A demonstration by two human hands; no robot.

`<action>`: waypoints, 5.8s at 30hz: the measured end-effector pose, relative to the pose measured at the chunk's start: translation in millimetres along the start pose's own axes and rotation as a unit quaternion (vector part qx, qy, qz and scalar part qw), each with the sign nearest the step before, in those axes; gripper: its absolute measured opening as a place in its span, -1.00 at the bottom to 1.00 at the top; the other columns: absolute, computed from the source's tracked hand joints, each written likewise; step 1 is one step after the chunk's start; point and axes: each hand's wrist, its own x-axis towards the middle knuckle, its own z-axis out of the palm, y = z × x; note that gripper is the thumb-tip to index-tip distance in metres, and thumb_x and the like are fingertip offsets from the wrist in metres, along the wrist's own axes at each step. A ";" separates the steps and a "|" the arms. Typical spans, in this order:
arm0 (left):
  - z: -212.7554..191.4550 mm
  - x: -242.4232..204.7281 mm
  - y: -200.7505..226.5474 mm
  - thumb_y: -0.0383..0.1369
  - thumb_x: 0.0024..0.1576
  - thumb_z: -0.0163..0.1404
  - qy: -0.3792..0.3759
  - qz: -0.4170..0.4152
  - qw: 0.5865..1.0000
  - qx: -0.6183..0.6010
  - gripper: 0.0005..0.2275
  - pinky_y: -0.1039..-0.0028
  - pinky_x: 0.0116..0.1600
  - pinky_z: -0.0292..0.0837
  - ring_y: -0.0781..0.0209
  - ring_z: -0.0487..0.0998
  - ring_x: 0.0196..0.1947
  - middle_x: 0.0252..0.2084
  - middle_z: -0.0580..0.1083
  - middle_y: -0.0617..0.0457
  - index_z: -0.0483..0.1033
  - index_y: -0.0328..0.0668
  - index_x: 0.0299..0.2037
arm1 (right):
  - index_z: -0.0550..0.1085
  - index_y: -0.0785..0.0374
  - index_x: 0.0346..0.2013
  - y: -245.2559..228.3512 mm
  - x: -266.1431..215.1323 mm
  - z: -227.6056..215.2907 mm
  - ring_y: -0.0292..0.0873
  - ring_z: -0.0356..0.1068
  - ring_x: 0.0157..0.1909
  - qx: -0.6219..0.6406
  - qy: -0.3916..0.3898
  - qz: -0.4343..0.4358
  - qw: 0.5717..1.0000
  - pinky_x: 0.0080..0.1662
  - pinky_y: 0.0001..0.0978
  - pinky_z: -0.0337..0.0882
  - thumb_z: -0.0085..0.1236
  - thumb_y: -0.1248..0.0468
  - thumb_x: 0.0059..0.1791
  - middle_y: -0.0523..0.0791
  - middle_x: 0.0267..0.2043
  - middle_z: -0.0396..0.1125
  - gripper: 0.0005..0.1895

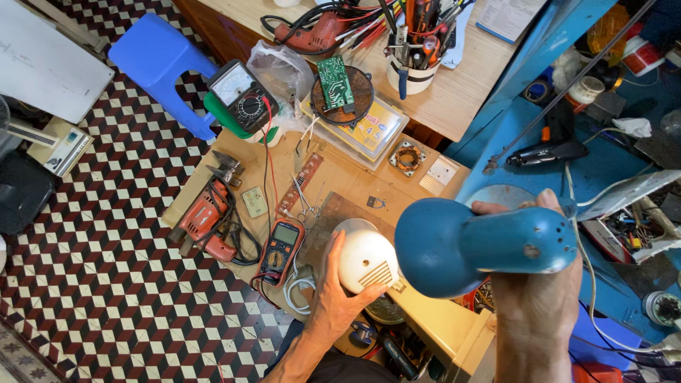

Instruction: The person repeatedly assembles and disassembles a desk lamp by attaching and detaching the blue lamp head to the white base. They also use a small metal tool to poke or adjust a hole on the lamp base while handling the lamp components.

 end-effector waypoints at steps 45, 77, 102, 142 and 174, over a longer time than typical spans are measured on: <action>-86.5 171.2 -60.9 -0.36 0.31 0.11 0.132 0.069 0.987 0.060 -0.84 0.52 -0.30 0.41 0.27 0.49 -0.36 -0.19 0.55 -0.07 0.46 -0.28 -0.06 | 0.51 0.26 -0.29 6.7 87.7 -36.2 0.09 0.51 -0.05 0.157 0.130 0.002 0.979 0.20 0.00 0.46 0.15 0.05 0.06 0.08 -0.23 0.49 -0.69; -61.5 -5.4 28.4 -0.16 0.00 0.21 -0.066 -0.073 0.992 0.079 -0.38 0.24 0.27 0.36 0.00 0.46 0.13 0.17 0.47 -0.18 0.35 -0.31 0.24 | 0.53 0.30 -0.12 102.2 -100.9 -3.6 -0.15 0.62 -0.16 -0.510 -0.036 -0.173 0.842 -0.16 -0.40 0.62 0.17 0.39 0.01 -0.03 -0.17 0.56 -0.85; -19.3 9.8 1.0 -0.24 -0.21 0.43 -0.087 0.096 0.982 0.139 0.02 0.07 0.41 0.21 -0.26 0.15 0.45 0.44 0.09 -0.29 0.01 -0.26 0.44 | 0.47 0.30 -0.18 119.7 -75.5 19.0 0.03 0.46 -0.36 -0.619 -0.154 -0.268 0.722 -0.30 -0.18 0.45 0.18 0.41 0.00 0.02 -0.37 0.39 -0.88; -17.7 10.0 -8.1 -0.24 -0.24 0.47 -0.072 0.120 0.981 0.135 0.05 0.04 0.42 0.19 -0.28 0.14 0.46 0.44 0.09 -0.33 -0.01 -0.22 0.44 | 0.49 0.33 -0.11 129.3 -74.5 4.2 -0.10 0.59 -0.33 -0.588 -0.118 -0.185 0.778 -0.32 -0.31 0.53 0.16 0.38 0.02 0.04 -0.34 0.50 -0.84; -16.8 8.1 -7.9 -0.27 -0.28 0.47 -0.079 0.099 0.982 0.142 0.07 0.04 0.41 0.15 -0.29 0.10 0.44 0.43 0.07 -0.31 -0.02 -0.24 0.42 | 0.49 0.29 -0.08 142.3 -82.3 -9.7 -0.06 0.57 -0.13 -0.611 -0.157 -0.310 0.712 -0.12 -0.32 0.59 0.25 0.42 -0.04 0.03 -0.13 0.51 -0.75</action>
